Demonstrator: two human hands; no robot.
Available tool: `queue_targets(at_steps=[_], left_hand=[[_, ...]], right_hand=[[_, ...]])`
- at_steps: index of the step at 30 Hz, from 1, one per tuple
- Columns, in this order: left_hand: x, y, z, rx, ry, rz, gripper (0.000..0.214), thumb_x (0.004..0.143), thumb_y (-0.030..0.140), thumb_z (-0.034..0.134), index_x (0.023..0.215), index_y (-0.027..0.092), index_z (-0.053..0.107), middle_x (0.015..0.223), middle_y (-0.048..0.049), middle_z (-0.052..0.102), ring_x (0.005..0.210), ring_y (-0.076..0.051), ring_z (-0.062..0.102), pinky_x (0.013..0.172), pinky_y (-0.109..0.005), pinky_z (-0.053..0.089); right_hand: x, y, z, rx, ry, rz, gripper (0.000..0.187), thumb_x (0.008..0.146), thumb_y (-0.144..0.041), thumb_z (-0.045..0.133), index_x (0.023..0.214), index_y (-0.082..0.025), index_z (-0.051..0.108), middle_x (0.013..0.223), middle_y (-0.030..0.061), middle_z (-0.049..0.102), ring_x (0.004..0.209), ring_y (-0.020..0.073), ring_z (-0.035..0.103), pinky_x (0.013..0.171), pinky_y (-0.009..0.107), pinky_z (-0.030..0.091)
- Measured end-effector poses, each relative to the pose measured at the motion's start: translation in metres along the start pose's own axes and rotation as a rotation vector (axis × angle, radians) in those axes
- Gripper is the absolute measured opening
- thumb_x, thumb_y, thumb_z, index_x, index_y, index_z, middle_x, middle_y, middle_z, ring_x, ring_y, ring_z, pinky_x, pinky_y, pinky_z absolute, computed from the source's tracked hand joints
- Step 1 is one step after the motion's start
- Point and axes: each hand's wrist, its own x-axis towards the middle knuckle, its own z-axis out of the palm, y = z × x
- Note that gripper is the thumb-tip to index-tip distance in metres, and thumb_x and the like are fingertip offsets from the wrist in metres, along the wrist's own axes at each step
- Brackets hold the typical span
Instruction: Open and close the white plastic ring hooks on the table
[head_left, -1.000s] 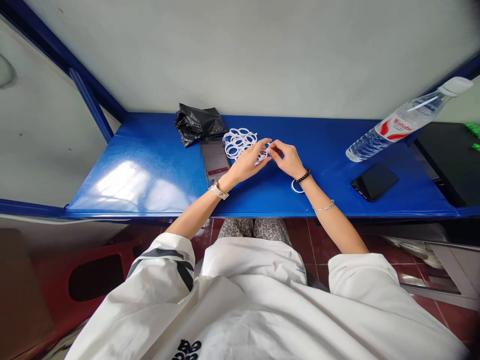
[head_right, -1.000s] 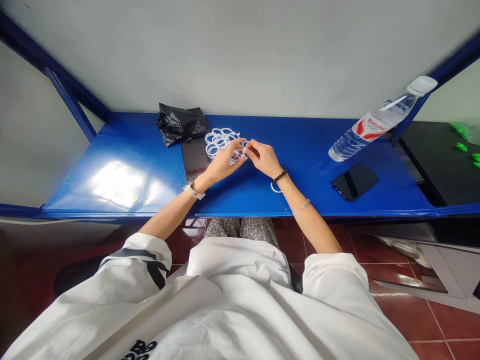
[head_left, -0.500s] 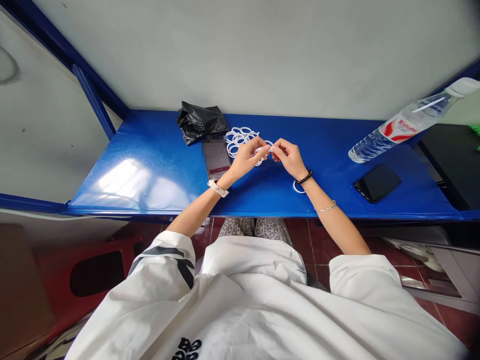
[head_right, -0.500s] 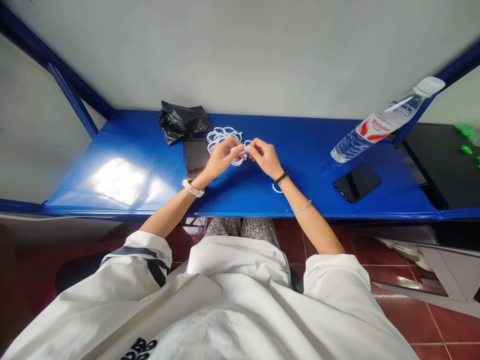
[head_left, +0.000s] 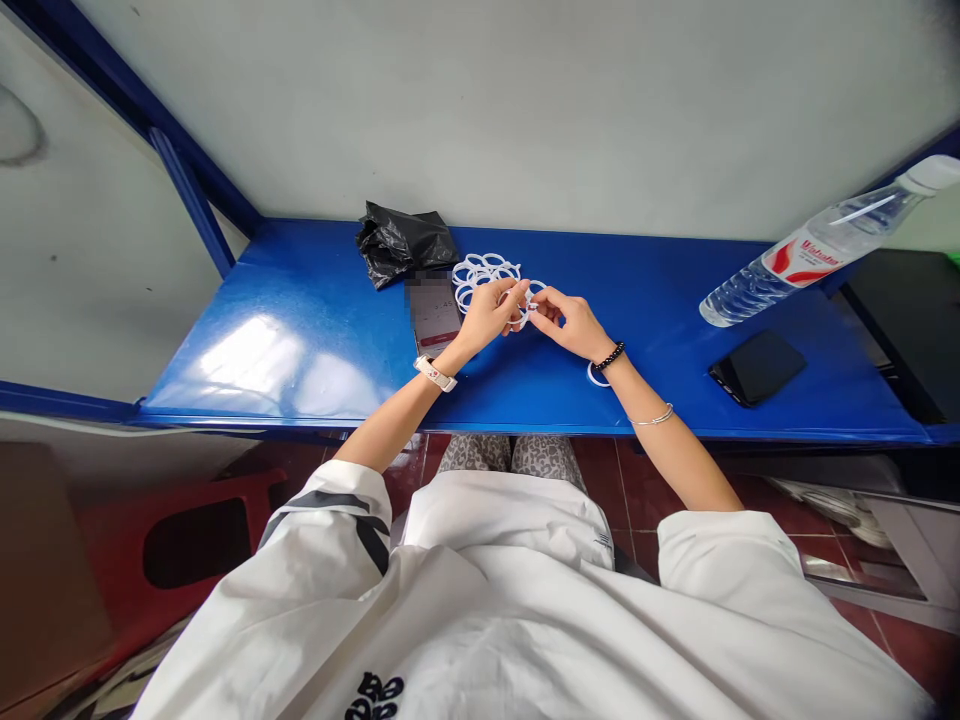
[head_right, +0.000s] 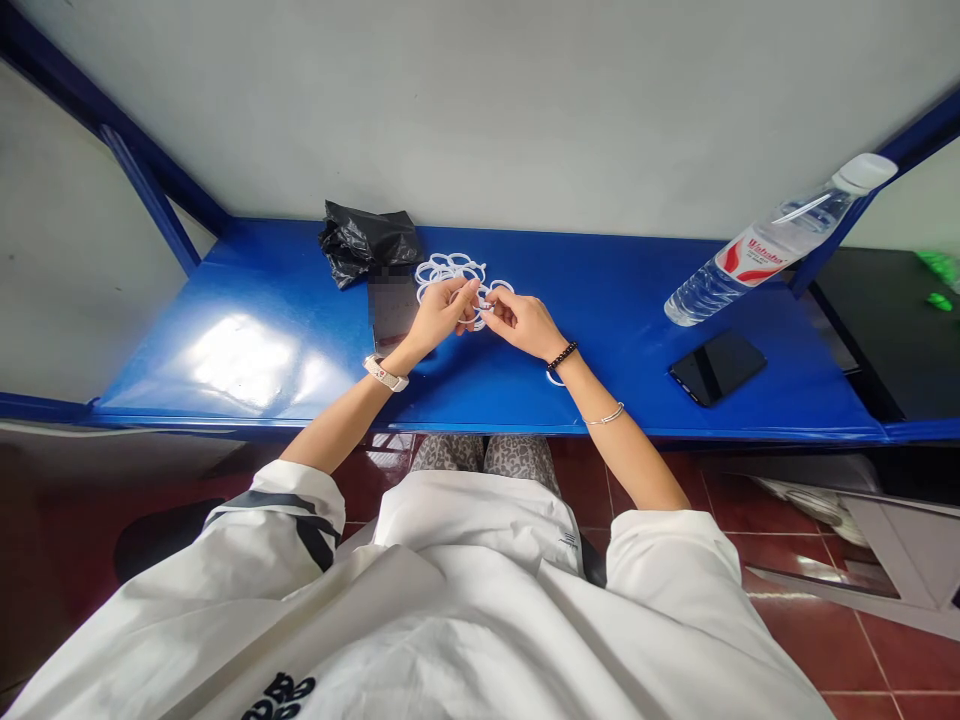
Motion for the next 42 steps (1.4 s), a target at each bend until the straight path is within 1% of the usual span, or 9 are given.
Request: queue_targets(at_steps=[4, 9, 12, 15, 19, 27, 33, 38, 42], left_hand=[[0.003, -0.005, -0.001, -0.04, -0.011, -0.043, 0.059, 0.092, 0.081, 0.056, 0.078, 0.023, 0.054, 0.049, 0.0033, 0.052, 0.041, -0.012, 0.049, 0.043, -0.026, 0.036], [0.002, -0.005, -0.001, -0.064, -0.022, -0.027, 0.064, 0.084, 0.087, 0.059, 0.086, 0.023, 0.055, 0.052, 0.0041, 0.053, 0.043, -0.011, 0.049, 0.045, -0.026, 0.038], [-0.001, -0.002, 0.0, -0.033, -0.054, -0.008, 0.06, 0.086, 0.082, 0.062, 0.093, 0.023, 0.058, 0.053, 0.0041, 0.056, 0.043, -0.01, 0.048, 0.047, -0.026, 0.038], [-0.003, 0.002, 0.001, -0.018, -0.086, 0.016, 0.056, 0.086, 0.076, 0.069, 0.1, 0.022, 0.06, 0.053, 0.0051, 0.056, 0.045, -0.01, 0.049, 0.048, -0.025, 0.038], [-0.004, 0.004, 0.002, -0.016, -0.115, 0.01, 0.053, 0.085, 0.07, 0.075, 0.102, 0.022, 0.06, 0.055, 0.0052, 0.057, 0.047, -0.011, 0.053, 0.049, -0.025, 0.04], [-0.005, 0.006, 0.002, -0.027, -0.132, 0.015, 0.055, 0.085, 0.073, 0.071, 0.095, 0.021, 0.058, 0.053, 0.0054, 0.055, 0.045, -0.01, 0.049, 0.048, -0.024, 0.038], [-0.005, 0.007, 0.003, -0.003, -0.092, -0.017, 0.046, 0.091, 0.063, 0.069, 0.082, 0.021, 0.053, 0.052, 0.0058, 0.052, 0.047, -0.008, 0.046, 0.049, -0.022, 0.037], [-0.005, 0.007, 0.003, -0.002, -0.095, -0.063, 0.047, 0.091, 0.059, 0.069, 0.072, 0.021, 0.047, 0.052, 0.0061, 0.049, 0.046, -0.006, 0.039, 0.048, -0.022, 0.031], [-0.004, 0.008, 0.002, 0.031, -0.088, -0.056, 0.046, 0.091, 0.053, 0.067, 0.067, 0.021, 0.045, 0.054, 0.0057, 0.048, 0.048, -0.006, 0.038, 0.049, -0.024, 0.029]], right_hand=[[-0.001, 0.002, 0.0, -0.098, 0.02, -0.03, 0.041, 0.101, -0.064, 0.052, 0.092, -0.024, 0.063, 0.068, -0.0002, 0.062, 0.06, 0.0172, 0.056, 0.062, 0.03, 0.042], [0.0, 0.0, -0.002, -0.093, 0.068, -0.023, 0.05, 0.103, -0.07, 0.045, 0.09, -0.025, 0.062, 0.068, 0.0, 0.062, 0.059, 0.0171, 0.055, 0.061, 0.03, 0.041], [0.0, -0.003, -0.004, -0.056, 0.109, 0.001, 0.054, 0.103, -0.073, 0.042, 0.087, -0.025, 0.061, 0.066, -0.0007, 0.06, 0.058, 0.0168, 0.055, 0.061, 0.031, 0.041], [0.0, -0.006, -0.006, 0.005, 0.143, 0.023, 0.057, 0.102, -0.076, 0.041, 0.084, -0.024, 0.058, 0.064, -0.0015, 0.059, 0.057, 0.016, 0.055, 0.06, 0.031, 0.042], [0.001, -0.007, -0.007, 0.078, 0.157, 0.054, 0.059, 0.099, -0.079, 0.043, 0.082, -0.024, 0.057, 0.063, -0.002, 0.058, 0.056, 0.0159, 0.056, 0.06, 0.031, 0.045], [0.001, -0.007, -0.007, 0.154, 0.155, 0.05, 0.056, 0.096, -0.079, 0.05, 0.087, -0.024, 0.059, 0.063, -0.0025, 0.058, 0.056, 0.0154, 0.057, 0.058, 0.03, 0.047], [0.001, -0.006, -0.006, 0.144, 0.115, 0.024, 0.057, 0.095, -0.08, 0.051, 0.089, -0.024, 0.059, 0.066, -0.0019, 0.06, 0.057, 0.0149, 0.056, 0.058, 0.029, 0.047], [0.0, -0.006, -0.004, 0.147, 0.072, 0.017, 0.054, 0.096, -0.077, 0.051, 0.089, -0.024, 0.058, 0.067, -0.0018, 0.06, 0.057, 0.0152, 0.057, 0.058, 0.03, 0.047], [0.0, -0.008, -0.004, 0.153, 0.04, 0.025, 0.053, 0.096, -0.076, 0.051, 0.085, -0.024, 0.056, 0.066, -0.0016, 0.06, 0.057, 0.0156, 0.057, 0.059, 0.031, 0.048]])
